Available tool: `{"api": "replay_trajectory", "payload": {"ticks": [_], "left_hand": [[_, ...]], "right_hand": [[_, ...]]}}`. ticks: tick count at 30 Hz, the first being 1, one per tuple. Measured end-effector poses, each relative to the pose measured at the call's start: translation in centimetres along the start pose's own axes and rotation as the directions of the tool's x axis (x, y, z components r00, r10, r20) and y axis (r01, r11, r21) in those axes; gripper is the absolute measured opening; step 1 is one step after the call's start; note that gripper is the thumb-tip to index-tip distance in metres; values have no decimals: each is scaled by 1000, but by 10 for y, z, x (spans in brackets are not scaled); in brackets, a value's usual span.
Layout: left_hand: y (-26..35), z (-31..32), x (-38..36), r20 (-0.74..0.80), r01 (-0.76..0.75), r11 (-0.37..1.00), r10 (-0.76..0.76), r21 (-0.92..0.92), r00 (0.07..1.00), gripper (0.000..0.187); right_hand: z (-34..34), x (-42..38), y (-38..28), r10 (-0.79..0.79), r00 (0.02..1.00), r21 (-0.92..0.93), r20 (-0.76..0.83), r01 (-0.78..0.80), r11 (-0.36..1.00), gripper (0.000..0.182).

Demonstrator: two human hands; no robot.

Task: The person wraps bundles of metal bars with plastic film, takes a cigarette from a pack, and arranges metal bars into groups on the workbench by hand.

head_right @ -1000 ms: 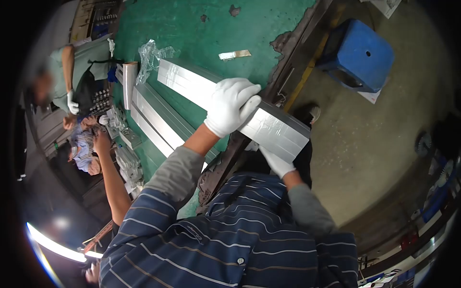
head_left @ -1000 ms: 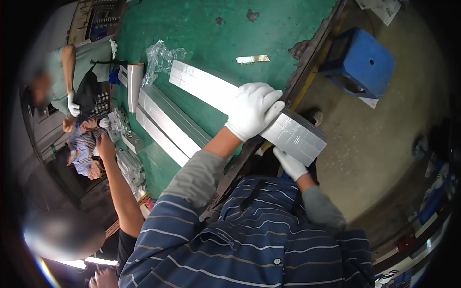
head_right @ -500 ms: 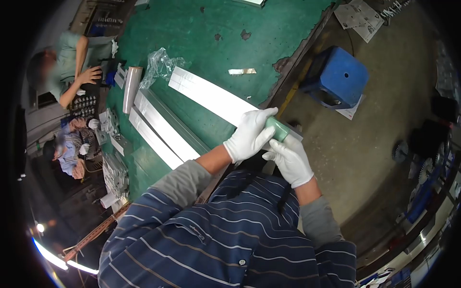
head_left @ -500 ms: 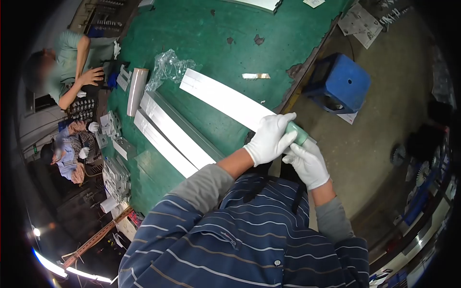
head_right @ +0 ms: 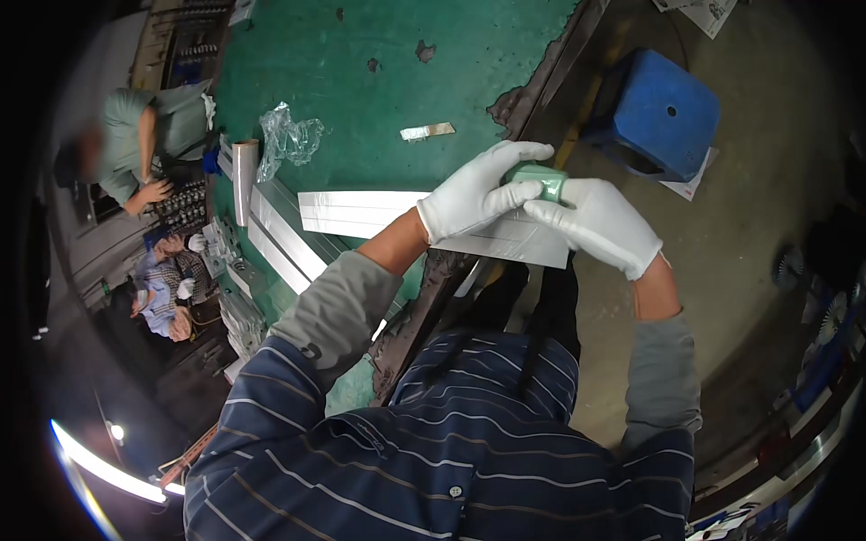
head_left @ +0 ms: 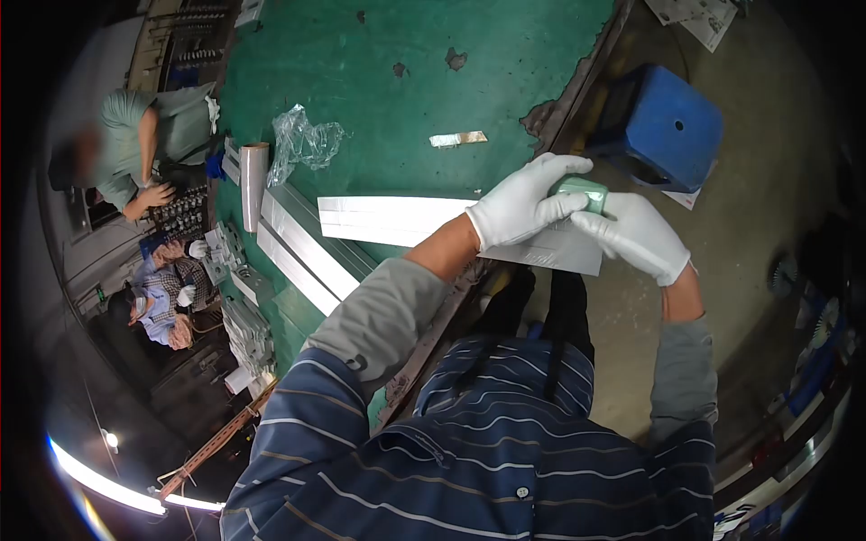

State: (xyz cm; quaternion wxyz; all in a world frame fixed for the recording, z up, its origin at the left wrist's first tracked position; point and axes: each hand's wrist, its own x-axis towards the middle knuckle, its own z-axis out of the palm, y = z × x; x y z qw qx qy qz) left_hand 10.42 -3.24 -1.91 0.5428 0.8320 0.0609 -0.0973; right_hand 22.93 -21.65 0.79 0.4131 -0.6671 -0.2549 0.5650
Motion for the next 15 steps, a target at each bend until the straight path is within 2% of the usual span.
{"api": "replay_trajectory", "payload": {"ticks": [1,3,5,6,8,10,11,13,15], "left_hand": [[-1,2,0,2,6,1000,-6,4,1000,59],[-4,4,1,-98,25,999,-28,-26,995,59],[-10,5,0,-205,46,997,-59,-67,977,59],[-8,4,0,-210,54,996,-68,-69,975,59],[-5,-4,5,-255,83,951,-163,-298,953,60],[-1,-5,2,-277,95,845,-276,-527,921,62],[-4,-5,-2,-286,91,844,-278,-529,917,62],[-14,-4,-10,-496,106,960,-227,-260,838,62],[-23,0,-20,-661,177,984,-121,18,741,62]], "right_hand": [[-4,6,2,-2,1000,6,3,2,1000,30],[-11,21,8,-250,967,-346,-41,221,912,29],[-16,38,14,-476,879,-655,13,367,660,27],[-15,48,18,-474,880,-652,22,372,661,27],[-9,74,28,-593,805,-603,11,479,638,23],[-1,85,38,-688,726,-547,2,577,607,20],[0,86,35,-689,725,-547,14,582,601,20],[5,84,28,-493,868,-316,-53,453,833,21],[10,80,23,-247,967,-55,-55,244,968,22]]}}
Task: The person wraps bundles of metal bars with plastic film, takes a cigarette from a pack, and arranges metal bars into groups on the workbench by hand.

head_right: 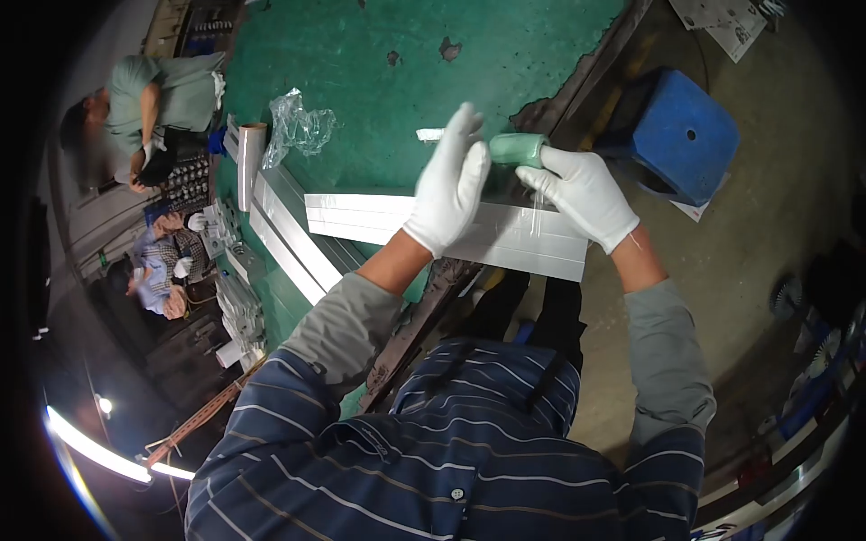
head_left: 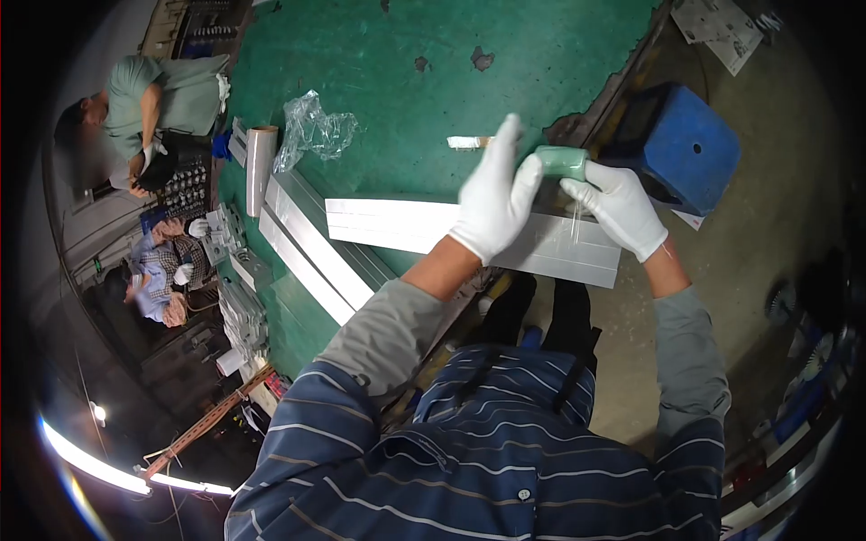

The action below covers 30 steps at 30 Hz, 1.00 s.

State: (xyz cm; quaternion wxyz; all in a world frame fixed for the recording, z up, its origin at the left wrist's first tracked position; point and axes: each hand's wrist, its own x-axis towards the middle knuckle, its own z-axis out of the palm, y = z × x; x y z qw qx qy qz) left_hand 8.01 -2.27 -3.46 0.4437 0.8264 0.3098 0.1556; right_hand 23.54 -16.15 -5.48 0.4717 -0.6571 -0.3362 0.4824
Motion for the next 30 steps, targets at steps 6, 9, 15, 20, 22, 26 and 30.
{"api": "replay_trajectory", "payload": {"ticks": [6,9,15,20,22,26,30], "left_hand": [[4,-40,-39,524,-372,750,41,547,851,73],[-8,-49,-50,626,-570,709,231,416,745,83],[-15,-58,-60,746,-710,658,335,253,576,94],[-18,-53,-64,694,-667,698,344,262,633,100],[-13,-53,-63,719,-673,689,323,268,616,100],[5,-45,-55,765,-701,659,292,274,574,101],[31,-28,-57,814,-726,661,309,188,493,94]], "right_hand": [[13,-12,-13,177,979,219,-100,-152,964,26],[38,-52,-18,255,950,228,-182,-212,950,27],[78,-88,2,351,912,441,-212,-231,867,35],[70,-73,56,350,932,452,-97,-272,850,37],[76,-69,70,411,910,483,-52,-337,808,36],[83,-68,96,560,824,526,78,-512,679,34],[101,-71,115,436,895,659,95,-384,646,32]]}}
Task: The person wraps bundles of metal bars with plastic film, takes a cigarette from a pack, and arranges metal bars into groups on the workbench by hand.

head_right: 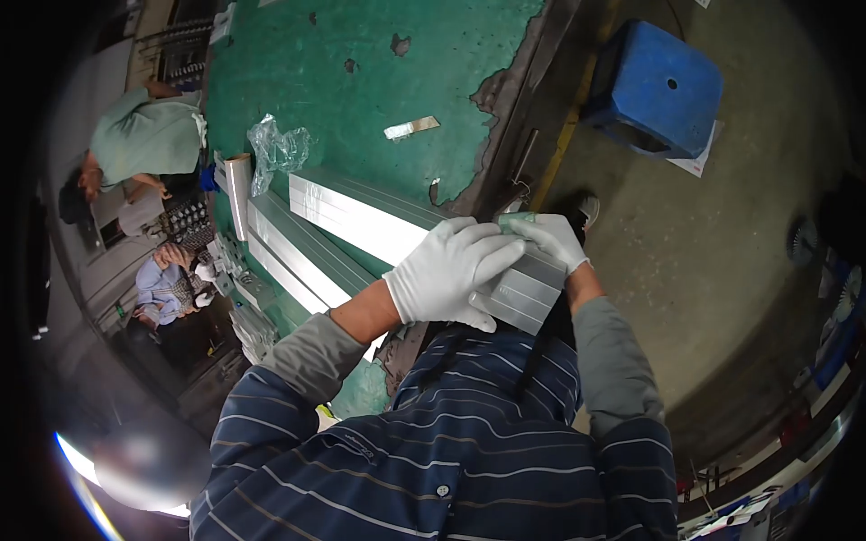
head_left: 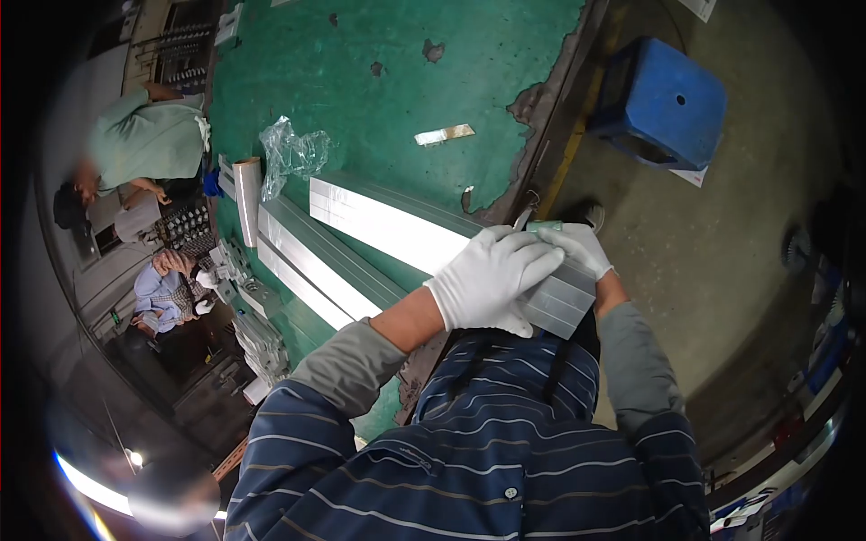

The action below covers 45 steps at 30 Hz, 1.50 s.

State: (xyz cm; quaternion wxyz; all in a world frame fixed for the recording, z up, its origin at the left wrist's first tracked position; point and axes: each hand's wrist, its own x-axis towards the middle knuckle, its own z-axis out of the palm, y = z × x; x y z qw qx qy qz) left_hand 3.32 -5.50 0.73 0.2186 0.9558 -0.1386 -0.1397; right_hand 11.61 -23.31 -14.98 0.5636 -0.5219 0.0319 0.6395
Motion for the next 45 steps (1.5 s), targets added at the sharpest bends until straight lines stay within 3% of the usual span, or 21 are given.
{"api": "replay_trajectory", "payload": {"ticks": [4,5,7,8,10,11,12,13,15,20,21,25,27,30,31,33,35,36,40,41,45], "left_hand": [[-2,0,12,217,163,983,-141,-86,966,88],[-4,1,13,290,221,969,-182,-109,940,86],[-17,7,19,262,135,979,-92,-150,961,79],[-22,7,27,250,134,981,-96,-139,964,79],[-24,2,46,638,208,967,-70,-145,767,75],[-28,24,48,683,253,920,23,-300,730,74],[-41,42,51,704,311,850,96,-426,704,73],[-41,29,63,791,337,843,158,-420,591,71],[-44,37,66,776,297,866,149,-401,613,75],[-50,44,76,842,312,858,222,-408,491,84],[-49,46,75,838,316,858,211,-405,503,84],[-49,47,72,806,308,856,190,-416,560,86],[-49,48,69,794,304,856,183,-419,580,87],[-49,45,68,786,290,862,180,-416,592,90],[-52,52,68,792,303,856,181,-419,583,92],[-46,66,76,788,313,845,188,-434,587,94],[-51,60,72,855,425,827,119,-367,505,96],[-49,58,72,856,436,825,105,-359,507,96],[-43,58,73,836,359,871,100,-336,540,97],[-40,58,74,833,351,878,90,-324,546,98],[-28,58,78,816,383,869,40,-312,576,99]], "right_hand": [[6,3,65,9,998,334,-64,13,942,30],[6,0,88,75,994,454,-78,-32,891,29],[32,-25,112,-70,984,706,-166,168,688,24],[23,9,176,4,978,767,-210,162,621,23],[-43,26,308,-155,972,611,-177,233,756,29],[-43,45,367,-292,950,447,-107,309,840,37],[-44,39,363,-323,946,449,-30,301,841,37],[-44,32,357,-271,962,477,-8,242,845,50],[-52,56,359,-216,974,473,67,160,866,64],[-103,84,489,-341,940,933,-26,145,329,73],[-102,87,471,-345,938,930,-12,137,341,73],[-39,99,343,-307,933,633,-186,353,689,52],[-20,52,320,-312,904,418,-291,414,809,42],[26,-6,239,-317,832,58,-455,383,922,28],[23,-25,240,-290,836,51,-466,352,935,28],[16,-43,229,-357,827,-170,-435,314,934,30],[38,-26,216,-443,826,-345,-349,326,880,32],[45,-22,212,-446,830,-343,-334,334,878,32],[32,-35,189,-298,905,172,-305,360,917,36],[29,-33,190,-299,906,168,-300,358,918,36],[-16,-27,225,-238,969,-358,61,244,901,39]]}}
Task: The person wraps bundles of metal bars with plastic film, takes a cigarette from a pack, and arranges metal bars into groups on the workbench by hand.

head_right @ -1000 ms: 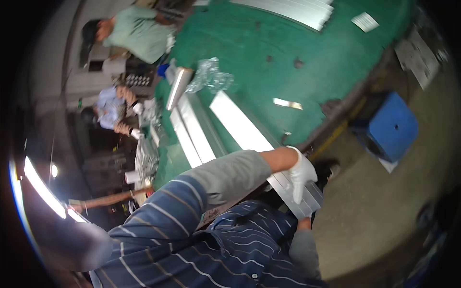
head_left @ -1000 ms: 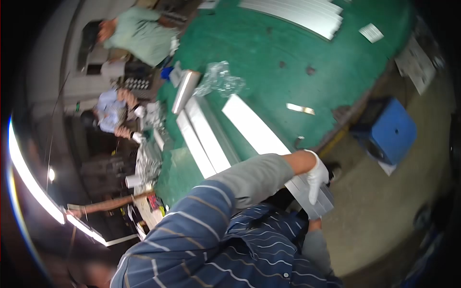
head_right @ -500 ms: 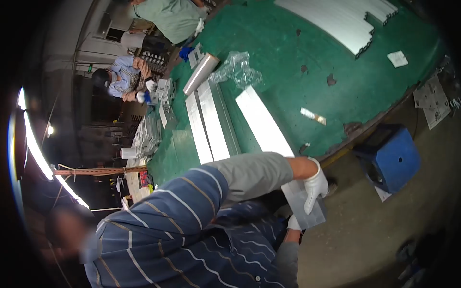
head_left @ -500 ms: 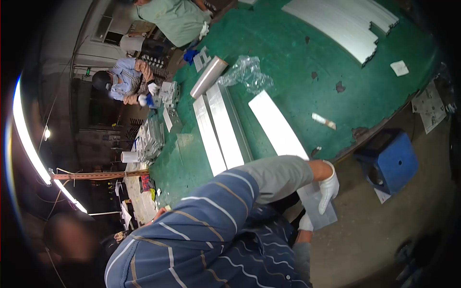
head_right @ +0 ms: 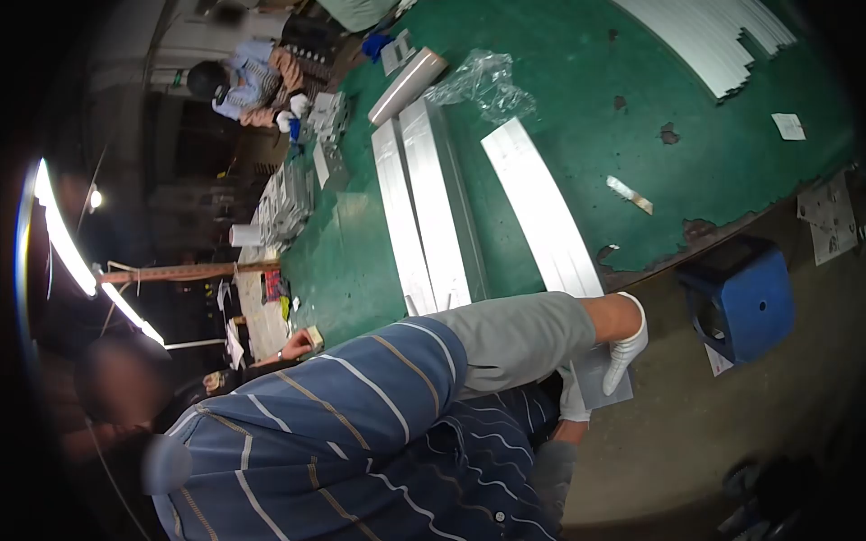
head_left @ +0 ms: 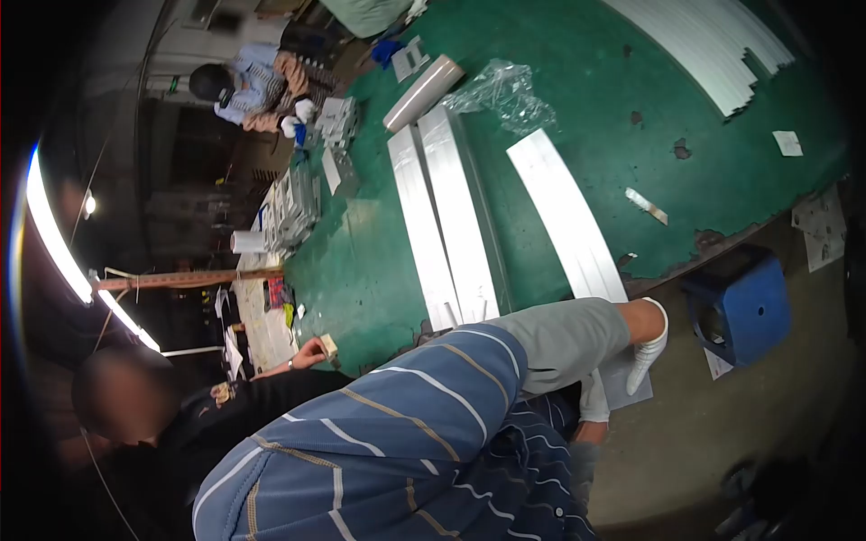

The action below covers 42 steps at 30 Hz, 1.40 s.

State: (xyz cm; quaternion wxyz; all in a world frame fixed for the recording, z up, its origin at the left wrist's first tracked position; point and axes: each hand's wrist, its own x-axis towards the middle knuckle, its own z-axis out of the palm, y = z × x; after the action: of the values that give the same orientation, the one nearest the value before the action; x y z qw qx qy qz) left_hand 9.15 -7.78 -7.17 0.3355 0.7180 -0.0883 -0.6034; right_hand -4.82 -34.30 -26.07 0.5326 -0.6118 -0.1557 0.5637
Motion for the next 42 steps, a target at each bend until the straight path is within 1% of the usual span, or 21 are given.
{"api": "replay_trajectory", "payload": {"ticks": [1,5,6,7,9,10,13,15,20,22,25,26,27,30,33,35,36,37,39,40,42], "left_hand": [[2,1,0,-15,1,1000,-1,-3,1000,99],[9,16,-1,-124,43,995,-32,89,992,97],[9,16,-2,-108,1,995,10,100,994,98],[2,14,-4,-95,-39,994,49,105,994,100],[-8,20,5,-137,-79,995,86,55,987,111],[-16,25,12,-214,-95,995,88,-26,973,114],[-9,11,3,-86,-71,997,70,-14,994,113],[-4,12,-3,-96,-55,998,55,0,994,108],[2,8,-19,-106,-59,998,62,25,992,106],[-12,2,-11,-89,-73,997,75,19,993,104],[-9,20,17,-7,-116,993,116,-22,993,98],[-1,21,13,-16,-126,992,126,-10,992,98],[-4,13,1,-78,-129,990,134,62,988,96],[-11,14,-21,-254,-133,973,178,186,951,92],[5,12,-51,-226,-55,986,90,159,970,79],[35,22,-87,-658,138,985,-34,107,752,61],[46,41,-96,-942,16,1000,-19,-15,334,44],[65,53,-109,-983,-177,968,-167,-177,71,33],[87,91,-105,-880,-360,870,-427,-337,-210,29],[94,113,-107,-826,-458,810,-509,-365,-243,28],[94,158,-94,-587,-512,526,-808,-679,-52,35]], "right_hand": [[0,-2,4,12,1000,-12,17,-12,1000,39],[-7,10,18,94,986,-478,137,-17,878,45],[4,15,26,92,979,-202,180,-55,978,48],[10,2,-31,107,987,-225,123,-78,971,48],[58,-8,-165,261,959,153,114,-276,949,54],[56,-9,-185,291,951,-28,103,-289,957,56],[60,-15,-189,171,982,-85,84,-163,983,57],[65,-25,-205,75,997,-348,-14,-75,934,53],[74,-41,-230,62,995,-389,-82,-89,917,28],[90,-51,-289,98,993,-110,71,-90,990,18],[94,-71,-375,32,998,-252,58,-17,967,18],[82,-65,-379,-86,992,-77,-86,80,994,19],[61,-70,-375,-62,976,56,-209,75,996,21],[-40,-96,-344,-116,949,135,-294,161,978,24],[-87,-101,-327,-73,905,134,-420,141,981,26],[-101,-88,-315,166,931,236,-325,-90,968,24],[-104,-77,-304,165,942,242,-292,-94,966,24],[-110,-67,-292,205,948,264,-241,-139,954,24],[-115,-28,-269,272,958,287,-96,-235,929,24],[-117,-14,-261,315,949,291,-26,-295,910,24],[-125,-2,-252,340,937,268,80,-349,898,23]]}}
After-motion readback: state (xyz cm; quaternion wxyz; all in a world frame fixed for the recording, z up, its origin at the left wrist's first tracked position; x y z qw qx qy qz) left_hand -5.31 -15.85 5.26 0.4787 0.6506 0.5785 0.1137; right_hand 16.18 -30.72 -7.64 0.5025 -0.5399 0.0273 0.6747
